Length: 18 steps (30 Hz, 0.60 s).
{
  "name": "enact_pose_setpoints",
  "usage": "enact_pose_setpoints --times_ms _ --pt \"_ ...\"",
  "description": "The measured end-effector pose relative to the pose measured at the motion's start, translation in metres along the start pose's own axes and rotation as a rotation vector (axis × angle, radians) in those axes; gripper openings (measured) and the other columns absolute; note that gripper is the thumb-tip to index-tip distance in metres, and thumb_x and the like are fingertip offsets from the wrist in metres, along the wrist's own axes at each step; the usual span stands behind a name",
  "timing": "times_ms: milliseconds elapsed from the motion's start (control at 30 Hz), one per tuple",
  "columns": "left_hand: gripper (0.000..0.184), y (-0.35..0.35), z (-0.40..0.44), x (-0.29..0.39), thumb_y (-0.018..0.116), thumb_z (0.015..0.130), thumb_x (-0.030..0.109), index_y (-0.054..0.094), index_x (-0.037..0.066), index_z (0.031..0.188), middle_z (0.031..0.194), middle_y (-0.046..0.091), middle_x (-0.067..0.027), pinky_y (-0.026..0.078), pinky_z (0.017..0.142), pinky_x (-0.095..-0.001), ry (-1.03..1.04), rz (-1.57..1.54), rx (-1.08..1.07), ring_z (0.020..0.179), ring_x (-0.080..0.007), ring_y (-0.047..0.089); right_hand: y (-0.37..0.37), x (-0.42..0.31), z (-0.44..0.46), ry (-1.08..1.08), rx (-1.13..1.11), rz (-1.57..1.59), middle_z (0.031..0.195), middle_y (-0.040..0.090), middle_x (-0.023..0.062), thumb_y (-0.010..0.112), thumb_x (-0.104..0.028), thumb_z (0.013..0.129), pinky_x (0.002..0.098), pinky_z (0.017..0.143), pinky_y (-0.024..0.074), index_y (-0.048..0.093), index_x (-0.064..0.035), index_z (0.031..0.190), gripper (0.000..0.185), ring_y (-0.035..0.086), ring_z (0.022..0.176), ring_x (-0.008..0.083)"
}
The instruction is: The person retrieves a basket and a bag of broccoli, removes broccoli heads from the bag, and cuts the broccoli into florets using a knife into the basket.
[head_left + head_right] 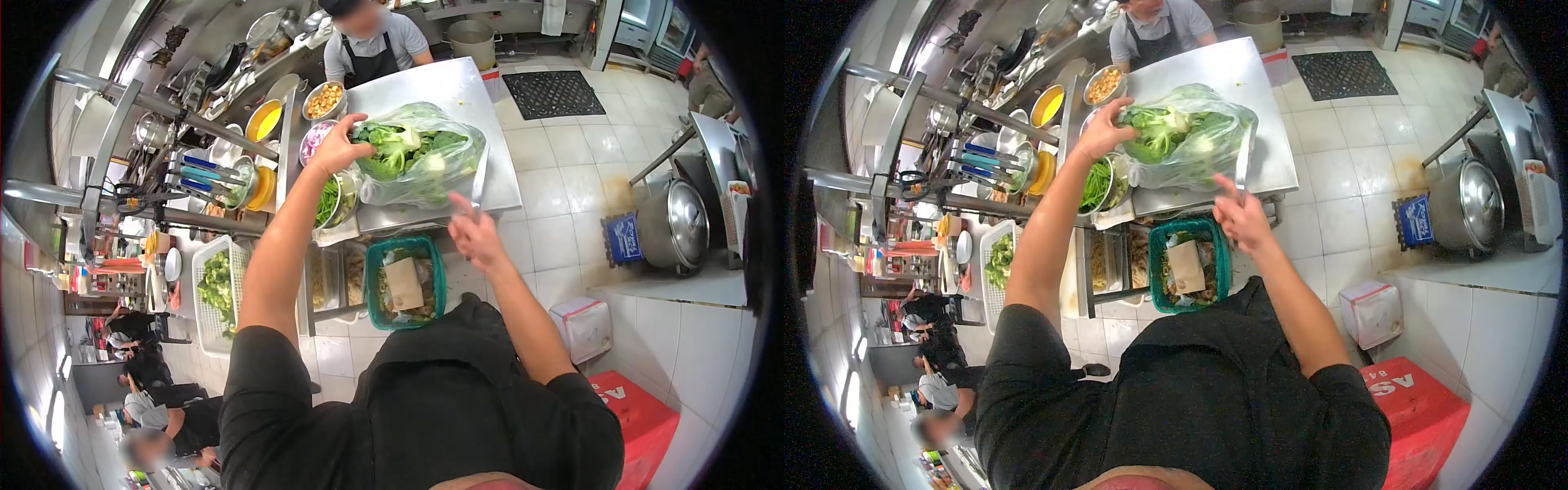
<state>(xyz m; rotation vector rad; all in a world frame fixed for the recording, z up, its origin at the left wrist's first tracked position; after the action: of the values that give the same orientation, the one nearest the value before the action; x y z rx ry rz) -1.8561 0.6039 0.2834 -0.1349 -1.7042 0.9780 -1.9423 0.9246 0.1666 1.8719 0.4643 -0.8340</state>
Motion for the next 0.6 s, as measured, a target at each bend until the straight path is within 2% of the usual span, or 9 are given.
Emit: enact_pose_setpoints --times_ms 100,133,200,267,300,400,433,533,600 --pt "0.08 0.006 -0.008 0.001 0.083 0.067 0.019 0.053 0.006 0.139 0.113 0.063 -0.0138 0.05 0.085 -0.0324 0.037 -0.009 0.034 0.093 -0.0196 0.06 0.018 -0.035 0.059 -0.237 0.19 -0.417 0.077 0.063 0.0034 0.075 -0.026 0.089 0.0254 0.053 0.0432 0.051 -0.0012 0.141 0.063 0.053 0.059 0.0075" --pt "0.08 0.009 -0.015 0.002 0.083 0.067 0.019 0.052 0.006 0.139 0.112 0.063 -0.0139 0.05 0.085 -0.0324 0.053 -0.005 0.05 0.092 -0.0192 0.06 0.018 -0.043 0.084 -0.261 0.189 -0.527 0.08 0.065 0.0039 0.077 -0.027 0.087 0.0253 0.056 0.0453 0.05 -0.0012 0.142 0.066 0.056 0.062 0.008" --pt "0.079 0.015 -0.027 0.01 0.083 0.068 0.017 0.051 0.006 0.14 0.115 0.062 -0.0152 0.049 0.092 -0.0324 0.06 0.02 0.05 0.102 -0.0201 0.06 0.022 -0.054 0.123 -0.314 0.182 -0.749 0.088 0.07 0.0048 0.082 -0.027 0.084 0.025 0.064 0.0495 0.05 -0.0011 0.143 0.072 0.062 0.068 0.0092" --pt "0.079 0.021 -0.033 0.001 0.082 0.069 0.017 0.051 0.006 0.141 0.118 0.062 -0.0166 0.047 0.096 -0.0325 0.141 0.014 0.071 0.109 -0.021 0.059 0.039 -0.059 0.131 -0.243 0.062 -0.715 0.089 0.071 0.0072 0.085 -0.033 0.079 0.0289 0.07 0.0518 0.058 0.0011 0.133 0.069 0.064 0.075 0.0129" --pt "0.08 0.025 -0.036 -0.002 0.081 0.07 0.017 0.049 0.005 0.143 0.124 0.06 -0.0179 0.044 0.103 -0.0333 0.112 -0.022 0.044 0.117 -0.0226 0.057 0.048 -0.061 0.134 -0.203 -0.001 -0.699 0.09 0.071 0.0083 0.087 -0.036 0.076 0.0308 0.073 0.0529 0.062 0.0022 0.127 0.069 0.066 0.079 0.0148" --pt "0.081 0.031 -0.042 -0.02 0.081 0.071 0.016 0.047 0.006 0.144 0.128 0.059 -0.0174 0.044 0.103 -0.0338 0.136 -0.062 0.082 0.117 -0.0233 0.057 0.055 -0.049 0.147 -0.296 -0.078 -0.817 0.096 0.073 0.0099 0.087 -0.034 0.077 0.0299 0.074 0.0531 0.066 0.0027 0.118 0.06 0.066 0.08 0.0138" --pt "0.08 0.033 -0.048 -0.028 0.079 0.073 0.012 0.046 0.005 0.145 0.131 0.058 -0.0171 0.044 0.103 -0.0334 0.116 -0.046 0.118 0.121 -0.024 0.056 0.053 -0.045 0.149 -0.312 -0.088 -0.741 0.097 0.074 0.0101 0.087 -0.032 0.077 0.0307 0.075 0.0536 0.068 0.0024 0.112 0.052 0.067 0.081 0.0136" --pt "0.078 0.044 -0.063 -0.041 0.076 0.075 0.008 0.045 0.005 0.146 0.131 0.058 -0.0172 0.044 0.104 -0.0327 0.0 -0.324 0.151 0.123 -0.0242 0.055 0.062 -0.057 0.138 -0.422 -0.063 -0.735 0.094 0.072 0.0031 0.085 -0.024 0.081 0.0267 0.073 0.0522 0.068 0.0009 0.112 0.044 0.063 0.08 0.0088" --pt "0.078 0.053 -0.067 -0.054 0.076 0.077 0.007 0.043 0.003 0.147 0.131 0.058 -0.0157 0.044 0.103 -0.0337 -0.005 -0.408 0.201 0.122 -0.0241 0.055 0.061 -0.052 0.147 -0.424 -0.11 -0.81 0.092 0.072 0.0036 0.085 -0.023 0.081 0.0258 0.071 0.0516 0.067 0.001 0.113 0.044 0.063 0.08 0.0085"
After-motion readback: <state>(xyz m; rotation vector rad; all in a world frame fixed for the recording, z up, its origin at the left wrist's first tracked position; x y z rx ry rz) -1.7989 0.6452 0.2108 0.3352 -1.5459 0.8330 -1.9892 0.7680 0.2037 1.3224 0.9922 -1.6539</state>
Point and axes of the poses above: each hand's wrist, its own z-axis towards the middle knuckle, its own y-axis out of the palm, x = y × z, the point moved 4 cm from there along z, towards the middle knuckle
